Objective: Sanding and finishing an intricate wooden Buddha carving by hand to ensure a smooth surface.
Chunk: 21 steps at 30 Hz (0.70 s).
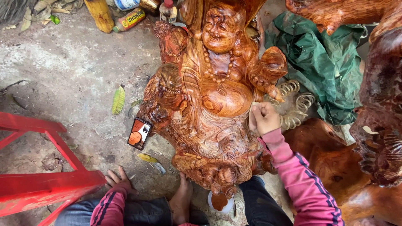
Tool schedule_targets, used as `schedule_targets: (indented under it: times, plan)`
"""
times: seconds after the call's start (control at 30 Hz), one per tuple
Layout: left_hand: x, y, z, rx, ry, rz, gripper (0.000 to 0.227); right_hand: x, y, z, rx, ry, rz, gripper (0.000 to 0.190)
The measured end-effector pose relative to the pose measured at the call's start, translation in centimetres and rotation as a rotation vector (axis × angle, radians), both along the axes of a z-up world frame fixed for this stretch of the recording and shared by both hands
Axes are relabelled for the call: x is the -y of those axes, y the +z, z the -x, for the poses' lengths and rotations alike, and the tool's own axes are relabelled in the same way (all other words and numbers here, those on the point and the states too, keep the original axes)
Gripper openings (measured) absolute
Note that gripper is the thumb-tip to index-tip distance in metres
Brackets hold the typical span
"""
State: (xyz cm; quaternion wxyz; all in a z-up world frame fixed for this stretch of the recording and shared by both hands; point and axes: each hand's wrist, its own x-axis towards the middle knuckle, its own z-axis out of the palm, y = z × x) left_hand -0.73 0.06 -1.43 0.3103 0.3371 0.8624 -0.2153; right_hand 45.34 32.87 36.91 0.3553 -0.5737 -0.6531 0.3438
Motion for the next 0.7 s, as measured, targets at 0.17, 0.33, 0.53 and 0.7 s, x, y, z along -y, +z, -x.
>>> schedule_targets:
  times: [0.17,0.33,0.53,0.7]
  plan:
    - [0.2,0.2,-0.3,0.009,0.008,0.002,0.187,1.7,0.2,2.3,-0.063,0.087,0.019,0.008]
    - [-0.2,0.9,-0.4,0.021,0.014,-0.009,0.189,0.9,-0.8,2.2,-0.065,-0.022,0.125,0.012]
    - [-0.4,1.1,-0.4,-0.007,0.008,0.003,0.189,1.6,-0.7,2.8,-0.207,-0.045,0.117,0.011]
    - [0.0,0.3,-0.3,-0.006,0.009,-0.023,0.186,-0.5,-1.9,1.1,-0.398,-0.004,0.097,0.007]
